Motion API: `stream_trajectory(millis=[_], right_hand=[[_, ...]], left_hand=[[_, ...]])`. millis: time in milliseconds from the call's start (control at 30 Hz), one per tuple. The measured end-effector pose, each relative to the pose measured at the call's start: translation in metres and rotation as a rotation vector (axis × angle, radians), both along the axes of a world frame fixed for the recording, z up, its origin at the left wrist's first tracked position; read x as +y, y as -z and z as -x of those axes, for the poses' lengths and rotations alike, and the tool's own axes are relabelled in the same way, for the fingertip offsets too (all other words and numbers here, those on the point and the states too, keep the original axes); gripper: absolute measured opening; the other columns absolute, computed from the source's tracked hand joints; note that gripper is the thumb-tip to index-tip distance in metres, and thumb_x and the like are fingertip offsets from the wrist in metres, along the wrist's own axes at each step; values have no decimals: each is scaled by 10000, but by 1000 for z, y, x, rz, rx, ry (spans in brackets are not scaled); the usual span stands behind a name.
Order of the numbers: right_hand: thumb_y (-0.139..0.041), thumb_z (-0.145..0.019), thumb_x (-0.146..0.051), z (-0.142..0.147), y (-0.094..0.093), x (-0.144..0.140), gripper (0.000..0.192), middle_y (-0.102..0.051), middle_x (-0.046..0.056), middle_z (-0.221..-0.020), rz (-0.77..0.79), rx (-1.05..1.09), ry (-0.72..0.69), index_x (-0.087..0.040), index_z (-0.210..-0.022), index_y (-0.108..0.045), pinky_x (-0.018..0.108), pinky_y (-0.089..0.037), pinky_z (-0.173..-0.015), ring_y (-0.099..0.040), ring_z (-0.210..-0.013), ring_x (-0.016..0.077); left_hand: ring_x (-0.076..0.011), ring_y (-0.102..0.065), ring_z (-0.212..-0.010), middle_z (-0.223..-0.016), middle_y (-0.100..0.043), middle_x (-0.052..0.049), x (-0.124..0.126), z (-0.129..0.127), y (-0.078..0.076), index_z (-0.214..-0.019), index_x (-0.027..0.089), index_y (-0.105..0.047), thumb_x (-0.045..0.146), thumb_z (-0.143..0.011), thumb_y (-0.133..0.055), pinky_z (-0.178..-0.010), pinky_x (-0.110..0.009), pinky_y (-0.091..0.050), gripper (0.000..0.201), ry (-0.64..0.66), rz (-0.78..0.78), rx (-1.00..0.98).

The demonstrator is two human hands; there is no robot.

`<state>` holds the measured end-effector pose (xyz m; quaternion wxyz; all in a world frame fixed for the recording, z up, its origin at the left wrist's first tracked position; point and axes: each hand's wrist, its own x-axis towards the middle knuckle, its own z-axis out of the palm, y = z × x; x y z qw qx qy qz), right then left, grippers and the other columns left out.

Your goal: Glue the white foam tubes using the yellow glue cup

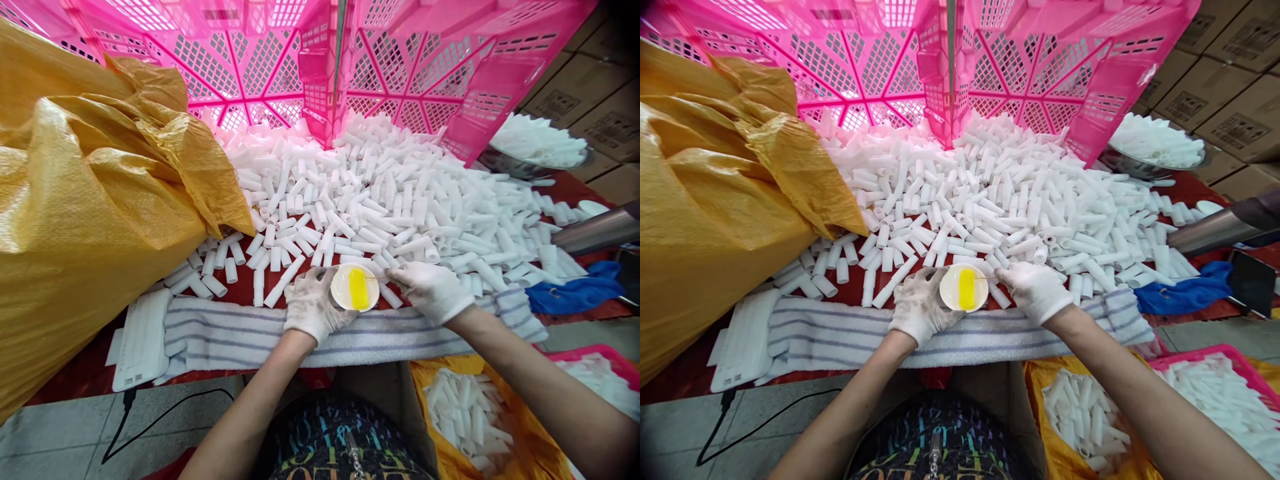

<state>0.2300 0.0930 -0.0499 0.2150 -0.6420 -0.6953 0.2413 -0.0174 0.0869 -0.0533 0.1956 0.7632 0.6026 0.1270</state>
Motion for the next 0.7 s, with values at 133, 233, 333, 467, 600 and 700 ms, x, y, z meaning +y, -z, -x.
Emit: stream_trajectory(millis=[133, 233, 333, 467, 600, 700], right_hand=[[-415, -893, -201, -8, 5, -18, 297, -630, 81, -841, -251, -640, -231, -209, -1019, -684, 293, -312, -638, -527, -752, 183], [-398, -911, -210, -18, 13, -23, 310, -649, 63, -884, -415, -830, -264, -229, -1053, -672, 295, -330, -644, -541, -752, 184], [-430, -899, -221, -33, 18, -24, 288, -655, 60, -965, -456, -669, -221, -221, -1050, -676, 294, -388, -671, -573, -806, 191], [-472, -894, -300, -43, 11, -26, 271, -645, 72, -931, -416, -209, -121, -199, -1026, -687, 303, -470, -725, -599, -829, 193], [-511, -865, -324, -27, 4, -23, 253, -621, 71, -817, -318, -103, -123, -208, -969, -711, 314, -483, -671, -589, -747, 193], [-484, -870, -296, -5, 10, -9, 265, -620, 79, -824, -298, -75, -88, -189, -945, -715, 315, -491, -687, -591, -751, 186]], left_hand=[[-361, -472, -1086, -1269, -505, -90, 1, 4, -17, -1278, 345, -485, 732, -584, -615, -866, -478, -339, 806, 15, 74, -25], [-352, -481, -1080, -1273, -507, -74, 1, 4, -17, -1272, 362, -480, 740, -567, -617, -863, -478, -340, 812, 12, 86, -12], [-343, -482, -1091, -1257, -513, -88, 0, 2, -7, -1283, 339, -474, 701, -610, -614, -851, -473, -341, 777, 27, 13, -17], [-341, -491, -1068, -1248, -513, -77, -1, -2, 6, -1282, 361, -465, 694, -562, -652, -833, -463, -349, 815, 5, -43, 21], [-349, -489, -1063, -1268, -503, -89, 0, -3, 8, -1283, 346, -476, 694, -566, -649, -845, -469, -342, 815, -6, -24, 49], [-342, -485, -1079, -1264, -511, -73, 1, -1, 3, -1275, 358, -476, 702, -568, -634, -856, -466, -349, 802, -3, -23, 39]])
